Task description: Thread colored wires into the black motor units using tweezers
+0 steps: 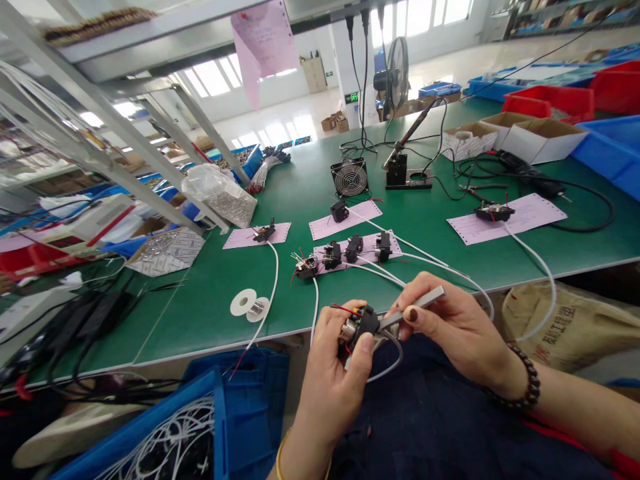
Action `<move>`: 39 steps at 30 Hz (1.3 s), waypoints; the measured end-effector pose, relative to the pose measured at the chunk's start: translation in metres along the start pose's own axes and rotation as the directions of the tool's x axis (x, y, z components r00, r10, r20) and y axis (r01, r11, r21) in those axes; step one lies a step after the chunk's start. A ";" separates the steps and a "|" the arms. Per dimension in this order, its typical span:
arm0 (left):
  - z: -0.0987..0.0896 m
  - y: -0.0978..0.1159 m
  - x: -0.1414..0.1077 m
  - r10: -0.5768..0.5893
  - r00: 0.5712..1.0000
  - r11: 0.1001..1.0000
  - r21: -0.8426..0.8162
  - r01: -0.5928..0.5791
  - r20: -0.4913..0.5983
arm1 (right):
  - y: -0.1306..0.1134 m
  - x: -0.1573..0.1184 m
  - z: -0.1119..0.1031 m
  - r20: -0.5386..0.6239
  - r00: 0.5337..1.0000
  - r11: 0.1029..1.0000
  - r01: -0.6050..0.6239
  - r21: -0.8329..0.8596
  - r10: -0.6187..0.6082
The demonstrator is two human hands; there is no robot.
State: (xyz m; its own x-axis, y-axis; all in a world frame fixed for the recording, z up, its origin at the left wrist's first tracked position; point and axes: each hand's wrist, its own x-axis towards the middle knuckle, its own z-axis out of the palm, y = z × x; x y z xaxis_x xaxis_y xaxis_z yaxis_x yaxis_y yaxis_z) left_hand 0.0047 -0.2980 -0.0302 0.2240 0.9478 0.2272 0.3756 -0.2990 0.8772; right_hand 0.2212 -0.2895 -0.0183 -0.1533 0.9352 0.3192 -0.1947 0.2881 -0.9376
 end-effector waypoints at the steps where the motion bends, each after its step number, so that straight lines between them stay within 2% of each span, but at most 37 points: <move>1: 0.000 0.000 0.000 0.002 1.000 1.000 -0.005 -0.002 0.003 | 0.000 0.000 0.000 -0.001 1.000 1.000 0.008 -0.015 -0.008; 6: -0.002 0.000 -0.001 -0.019 1.000 1.000 0.010 0.019 0.004 | -0.001 0.000 0.001 0.001 1.000 0.999 -0.017 0.040 0.017; 13: -0.001 -0.002 0.001 0.003 1.000 1.000 -0.007 -0.003 -0.014 | -0.002 -0.003 0.003 0.003 1.000 0.999 -0.009 -0.052 0.009; 18: -0.001 0.001 -0.001 -0.034 0.999 0.999 -0.022 0.033 -0.027 | -0.002 -0.004 0.003 0.008 1.000 0.998 -0.002 -0.064 0.002; 26: -0.002 0.005 0.001 -0.056 0.998 0.998 -0.001 0.056 0.008 | -0.002 0.007 0.001 -0.004 0.997 0.992 -0.082 0.096 0.083; 29: 0.000 0.006 0.002 -0.084 0.996 0.996 -0.001 0.084 0.004 | -0.001 0.012 0.001 -0.007 0.995 0.991 -0.095 0.096 0.096; 32: -0.001 0.007 0.001 -0.089 0.996 0.996 -0.010 0.089 0.006 | -0.002 0.006 0.000 0.014 0.999 0.999 -0.037 -0.027 0.037; 34: -0.007 0.011 0.002 -0.068 0.997 0.997 -0.021 0.069 0.044 | -0.004 -0.003 -0.001 0.025 0.997 0.978 0.071 -0.198 -0.067; 37: -0.025 0.024 0.008 -0.082 0.991 0.996 0.034 0.079 0.104 | -0.007 -0.013 -0.003 0.027 0.973 0.887 0.220 -0.406 -0.229; 39: -0.038 0.036 0.016 -0.106 0.988 0.987 0.136 0.091 0.110 | -0.007 -0.010 -0.002 0.017 0.962 0.866 0.253 -0.432 -0.273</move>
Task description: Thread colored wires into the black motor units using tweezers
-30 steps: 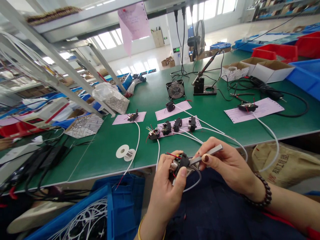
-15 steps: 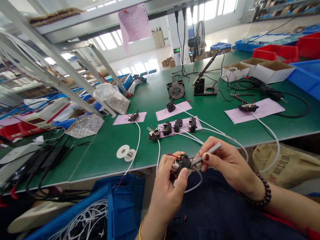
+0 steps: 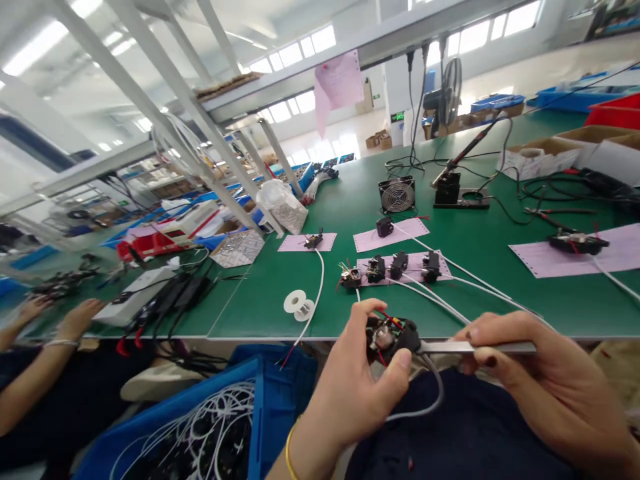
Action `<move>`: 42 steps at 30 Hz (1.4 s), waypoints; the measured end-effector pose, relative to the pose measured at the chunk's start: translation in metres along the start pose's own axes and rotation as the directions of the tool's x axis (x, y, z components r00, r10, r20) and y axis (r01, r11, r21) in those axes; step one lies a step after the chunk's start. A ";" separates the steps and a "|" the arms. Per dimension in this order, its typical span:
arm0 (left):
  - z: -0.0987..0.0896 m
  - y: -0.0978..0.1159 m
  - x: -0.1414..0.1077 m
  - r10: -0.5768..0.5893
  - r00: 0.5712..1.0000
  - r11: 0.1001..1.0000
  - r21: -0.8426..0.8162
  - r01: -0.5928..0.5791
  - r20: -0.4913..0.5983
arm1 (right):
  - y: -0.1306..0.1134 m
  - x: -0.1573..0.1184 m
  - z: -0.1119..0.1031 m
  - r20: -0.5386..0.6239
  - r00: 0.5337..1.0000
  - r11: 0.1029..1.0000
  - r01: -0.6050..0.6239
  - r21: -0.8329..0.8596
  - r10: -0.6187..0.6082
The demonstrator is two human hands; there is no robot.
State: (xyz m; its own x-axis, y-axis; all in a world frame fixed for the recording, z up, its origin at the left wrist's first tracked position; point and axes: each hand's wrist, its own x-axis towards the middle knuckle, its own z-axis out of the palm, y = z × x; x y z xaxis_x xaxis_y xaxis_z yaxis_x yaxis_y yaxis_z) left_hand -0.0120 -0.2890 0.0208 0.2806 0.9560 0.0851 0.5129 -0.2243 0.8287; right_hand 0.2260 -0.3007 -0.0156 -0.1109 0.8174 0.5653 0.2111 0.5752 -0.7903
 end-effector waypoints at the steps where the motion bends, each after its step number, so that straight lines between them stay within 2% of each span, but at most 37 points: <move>1: -0.006 0.005 0.004 -0.003 1.000 0.998 0.063 0.003 -0.004 | 0.001 0.004 0.003 -0.015 1.000 1.000 -0.003 0.019 0.003; 4: -0.017 0.012 0.016 0.004 1.000 0.981 0.192 0.000 -0.023 | 0.003 0.022 0.014 -0.062 0.997 0.989 -0.047 0.141 0.056; 7: -0.016 0.007 0.023 0.005 1.000 0.987 0.158 -0.001 -0.025 | 0.006 0.036 0.022 -0.042 0.996 0.977 -0.067 0.202 0.077; 14: -0.008 -0.017 0.020 0.042 0.998 0.999 0.035 -0.040 -0.053 | 0.015 0.038 0.016 0.029 0.998 0.995 -0.057 0.088 0.055; 24: 0.002 -0.031 0.018 0.099 0.992 0.994 -0.029 -0.101 -0.082 | 0.011 0.038 0.016 0.084 0.990 0.983 -0.126 0.133 0.115; 30: 0.004 -0.029 0.015 0.102 0.992 0.992 -0.062 -0.106 -0.069 | 0.011 0.037 0.017 0.092 0.975 0.928 -0.220 0.300 0.201; 36: 0.006 -0.030 0.015 0.091 0.993 0.994 -0.057 -0.095 -0.074 | 0.012 0.048 0.021 0.085 0.960 0.851 -0.276 0.447 0.266; 39: 0.005 -0.030 0.015 0.067 0.995 0.996 -0.050 -0.071 -0.078 | 0.014 0.047 0.022 0.082 0.961 0.871 -0.274 0.408 0.264; 42: 0.002 -0.029 0.015 0.053 0.996 0.997 -0.052 -0.056 -0.071 | 0.013 0.038 0.021 0.047 0.985 0.957 -0.174 0.234 0.168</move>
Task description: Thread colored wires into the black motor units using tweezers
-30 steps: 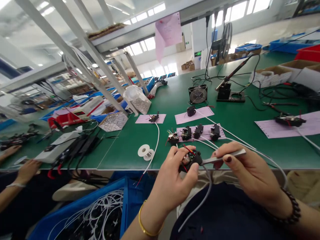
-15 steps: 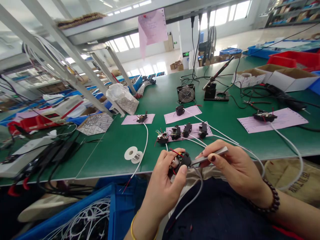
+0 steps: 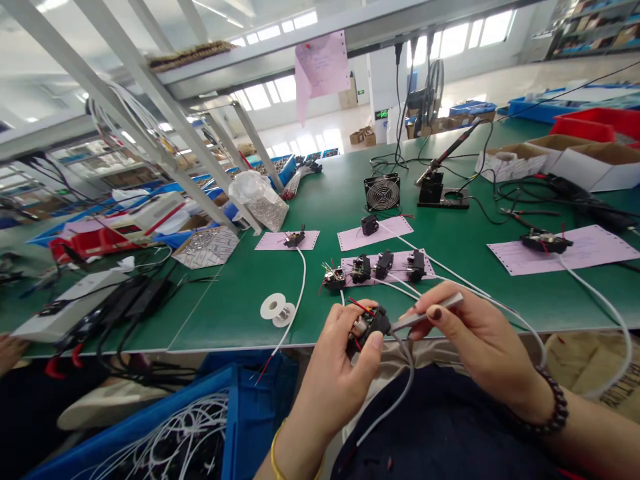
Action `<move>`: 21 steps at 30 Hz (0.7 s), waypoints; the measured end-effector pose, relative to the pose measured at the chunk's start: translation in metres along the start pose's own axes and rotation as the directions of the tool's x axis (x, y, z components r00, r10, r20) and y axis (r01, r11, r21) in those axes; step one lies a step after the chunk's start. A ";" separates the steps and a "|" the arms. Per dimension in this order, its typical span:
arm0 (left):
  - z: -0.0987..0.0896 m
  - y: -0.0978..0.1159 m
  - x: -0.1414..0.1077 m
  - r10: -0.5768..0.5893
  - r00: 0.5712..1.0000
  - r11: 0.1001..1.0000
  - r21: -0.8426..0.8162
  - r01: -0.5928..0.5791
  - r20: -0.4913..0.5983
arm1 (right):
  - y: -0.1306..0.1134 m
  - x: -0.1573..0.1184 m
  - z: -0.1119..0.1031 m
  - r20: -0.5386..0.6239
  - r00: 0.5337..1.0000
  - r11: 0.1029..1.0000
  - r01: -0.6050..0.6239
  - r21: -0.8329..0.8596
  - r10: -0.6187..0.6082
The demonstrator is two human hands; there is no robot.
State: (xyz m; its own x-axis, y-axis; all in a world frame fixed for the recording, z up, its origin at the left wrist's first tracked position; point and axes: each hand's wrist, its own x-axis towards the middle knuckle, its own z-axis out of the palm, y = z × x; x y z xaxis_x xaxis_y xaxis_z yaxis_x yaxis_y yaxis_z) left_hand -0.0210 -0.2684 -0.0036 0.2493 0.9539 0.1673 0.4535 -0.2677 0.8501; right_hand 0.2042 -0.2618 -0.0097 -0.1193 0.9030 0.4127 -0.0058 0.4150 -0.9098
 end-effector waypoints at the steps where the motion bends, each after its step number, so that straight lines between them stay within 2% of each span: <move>1: -0.002 0.000 0.000 -0.004 1.000 1.000 0.011 0.004 -0.003 | -0.001 -0.004 -0.001 -0.012 0.998 0.997 0.054 -0.062 -0.055; 3: -0.008 0.001 0.002 -0.021 0.999 0.999 0.048 0.022 -0.030 | -0.004 -0.009 -0.004 -0.083 0.987 0.987 0.128 -0.096 -0.136; 6: -0.017 0.001 0.005 -0.037 0.995 0.998 0.052 0.042 -0.098 | -0.010 -0.009 -0.009 -0.197 0.973 0.993 0.109 -0.053 -0.117; 11: -0.016 0.002 0.003 -0.020 0.996 0.998 -0.059 0.015 -0.084 | -0.017 -0.006 -0.007 -0.037 0.994 0.979 0.092 -0.185 -0.100; 16: -0.006 0.000 0.000 0.011 0.997 0.997 -0.075 -0.017 -0.077 | -0.018 -0.007 -0.001 0.005 0.987 0.954 0.158 -0.253 -0.162; 21: -0.004 0.001 0.000 0.052 0.995 0.997 -0.056 -0.056 -0.080 | -0.018 -0.006 0.001 0.052 0.979 0.926 0.204 -0.317 -0.197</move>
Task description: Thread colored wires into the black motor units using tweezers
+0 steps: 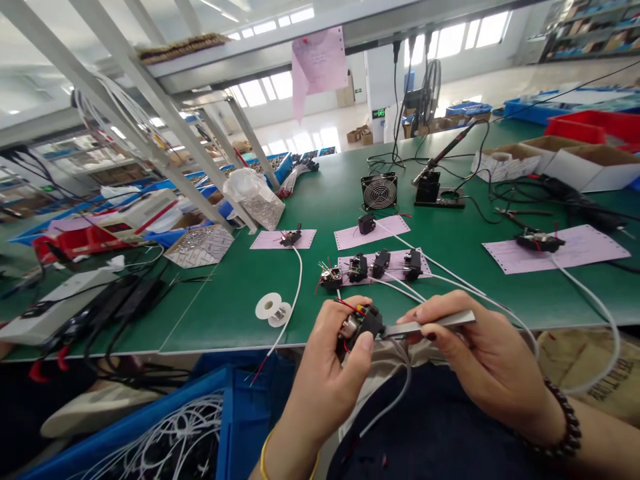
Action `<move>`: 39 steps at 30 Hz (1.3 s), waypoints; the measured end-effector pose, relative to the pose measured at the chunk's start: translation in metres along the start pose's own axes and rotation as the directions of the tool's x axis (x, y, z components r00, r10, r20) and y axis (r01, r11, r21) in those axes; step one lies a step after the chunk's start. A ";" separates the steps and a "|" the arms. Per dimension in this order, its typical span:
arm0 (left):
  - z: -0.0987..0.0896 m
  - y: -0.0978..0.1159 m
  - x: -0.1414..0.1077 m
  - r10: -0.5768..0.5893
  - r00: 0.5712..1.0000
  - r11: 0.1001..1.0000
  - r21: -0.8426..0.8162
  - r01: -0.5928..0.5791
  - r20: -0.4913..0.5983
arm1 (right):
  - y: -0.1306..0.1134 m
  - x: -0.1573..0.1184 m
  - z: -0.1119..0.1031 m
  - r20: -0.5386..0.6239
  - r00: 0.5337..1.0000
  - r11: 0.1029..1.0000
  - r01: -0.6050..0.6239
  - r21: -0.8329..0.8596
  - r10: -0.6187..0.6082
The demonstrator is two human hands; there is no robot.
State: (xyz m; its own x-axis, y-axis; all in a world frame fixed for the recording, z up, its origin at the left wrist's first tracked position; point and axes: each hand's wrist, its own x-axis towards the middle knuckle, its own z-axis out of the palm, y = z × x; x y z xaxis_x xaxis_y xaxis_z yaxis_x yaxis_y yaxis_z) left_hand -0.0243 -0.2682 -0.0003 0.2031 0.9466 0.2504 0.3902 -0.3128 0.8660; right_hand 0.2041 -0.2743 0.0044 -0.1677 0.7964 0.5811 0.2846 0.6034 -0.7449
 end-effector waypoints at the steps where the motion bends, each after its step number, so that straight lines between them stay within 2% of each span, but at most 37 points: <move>1: 0.000 0.001 0.000 0.006 1.000 1.000 0.004 -0.006 0.001 | 0.000 0.000 0.000 0.003 1.000 1.000 0.002 -0.003 -0.002; 16: 0.001 0.004 -0.002 0.027 1.000 0.998 0.060 -0.028 0.014 | 0.001 -0.008 0.001 -0.004 1.000 1.000 0.009 -0.006 -0.009; 27: 0.002 0.001 -0.004 0.051 0.997 0.997 0.052 -0.054 0.053 | 0.013 -0.007 0.002 0.048 0.991 0.948 -0.132 0.290 0.124; 39: 0.002 -0.001 -0.002 0.057 0.997 0.997 0.050 -0.060 0.059 | 0.007 -0.005 0.001 0.037 0.985 0.904 -0.172 0.391 0.171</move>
State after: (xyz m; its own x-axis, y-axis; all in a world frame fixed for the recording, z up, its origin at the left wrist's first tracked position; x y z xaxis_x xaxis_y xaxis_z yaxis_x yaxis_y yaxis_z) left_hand -0.0237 -0.2704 -0.0022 0.2774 0.9211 0.2731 0.4221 -0.3722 0.8266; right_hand 0.2060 -0.2739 -0.0045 -0.1512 0.8890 0.4322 -0.0830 0.4243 -0.9017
